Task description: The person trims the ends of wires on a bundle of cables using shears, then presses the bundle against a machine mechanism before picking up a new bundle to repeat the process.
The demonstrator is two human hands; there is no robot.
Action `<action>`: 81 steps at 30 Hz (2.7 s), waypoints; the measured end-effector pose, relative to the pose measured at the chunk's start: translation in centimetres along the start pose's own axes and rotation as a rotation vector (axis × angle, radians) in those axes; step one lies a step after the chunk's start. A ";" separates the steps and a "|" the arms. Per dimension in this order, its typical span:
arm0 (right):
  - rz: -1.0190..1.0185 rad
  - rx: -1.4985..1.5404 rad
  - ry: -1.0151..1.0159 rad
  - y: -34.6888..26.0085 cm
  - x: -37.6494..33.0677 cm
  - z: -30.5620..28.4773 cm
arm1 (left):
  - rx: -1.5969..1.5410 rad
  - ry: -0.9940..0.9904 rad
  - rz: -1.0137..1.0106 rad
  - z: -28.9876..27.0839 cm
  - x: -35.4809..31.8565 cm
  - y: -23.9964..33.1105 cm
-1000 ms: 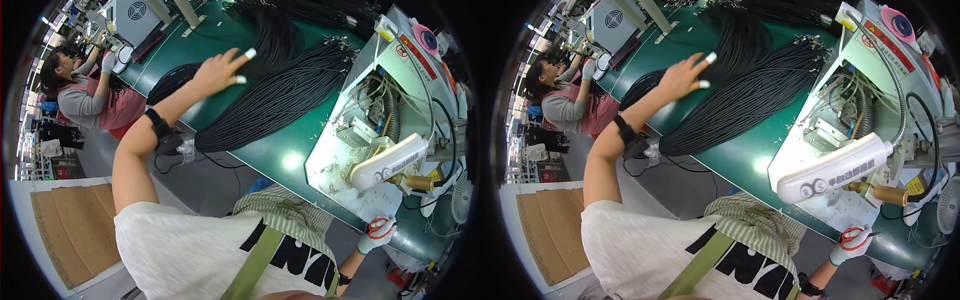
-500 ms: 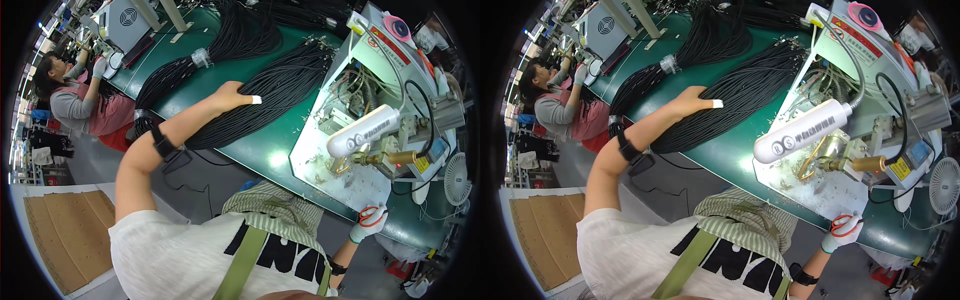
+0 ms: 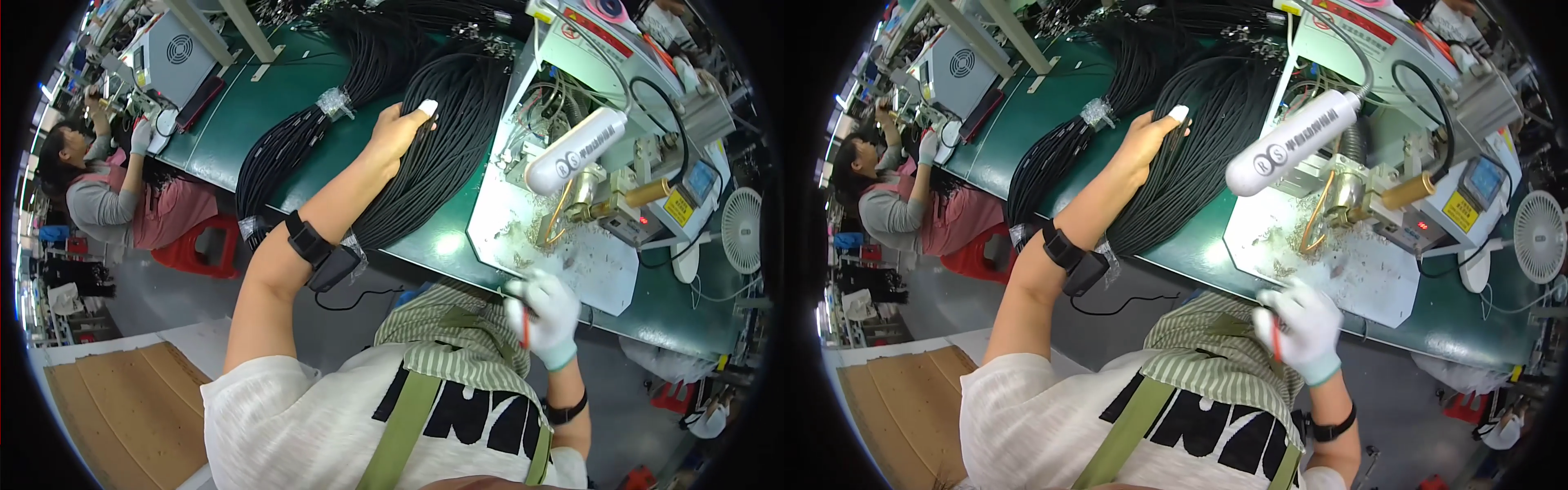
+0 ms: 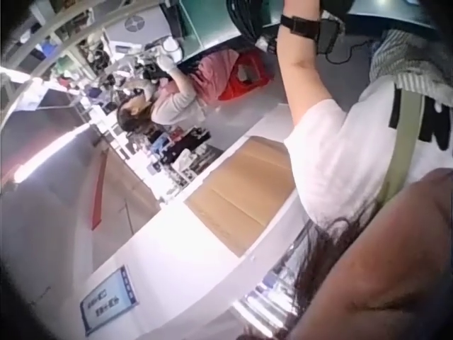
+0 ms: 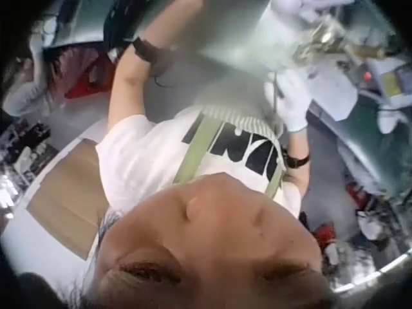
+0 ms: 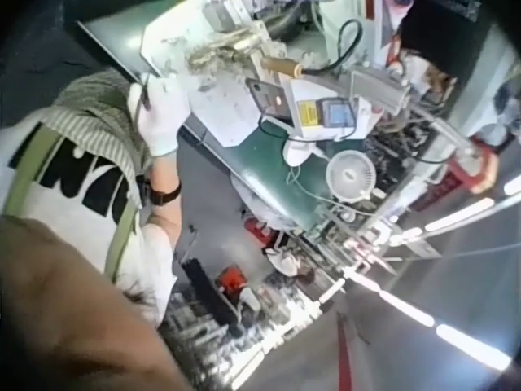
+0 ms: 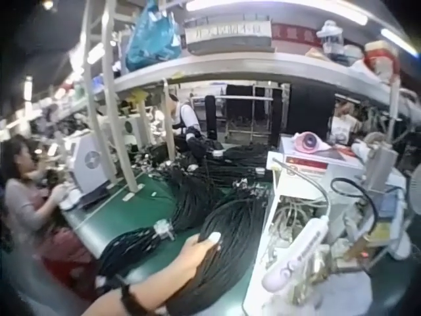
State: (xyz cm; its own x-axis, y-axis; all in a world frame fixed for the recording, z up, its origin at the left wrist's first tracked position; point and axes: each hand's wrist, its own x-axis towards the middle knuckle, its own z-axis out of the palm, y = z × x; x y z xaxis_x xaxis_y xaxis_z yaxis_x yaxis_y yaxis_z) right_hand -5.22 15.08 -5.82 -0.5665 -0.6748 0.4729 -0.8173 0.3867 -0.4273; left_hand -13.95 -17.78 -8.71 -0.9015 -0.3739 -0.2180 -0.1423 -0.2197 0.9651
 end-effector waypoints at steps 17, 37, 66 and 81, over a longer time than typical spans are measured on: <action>0.453 2.235 0.307 3.9 24.1 17.5 | -0.227 -0.258 -0.099 -2.0 2.8 6.7; 0.585 0.811 0.755 11.0 25.9 23.7 | -0.984 -0.342 0.914 -18.7 -20.5 15.3; 0.306 1.142 0.891 6.0 -14.1 -4.1 | 1.008 -1.884 -0.624 27.4 -12.2 -4.9; 0.373 0.814 0.376 3.5 -3.9 2.7 | 0.447 -1.410 0.178 12.9 -12.3 -7.2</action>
State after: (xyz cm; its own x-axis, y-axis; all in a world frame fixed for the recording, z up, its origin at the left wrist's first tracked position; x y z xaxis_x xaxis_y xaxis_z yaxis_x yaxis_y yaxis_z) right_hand -5.63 17.38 -11.26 -0.8867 -0.2970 0.3542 -0.3355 -0.1138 -0.9352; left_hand -7.13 -0.02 -11.09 -0.5267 0.8495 -0.0307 0.1344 0.1189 0.9838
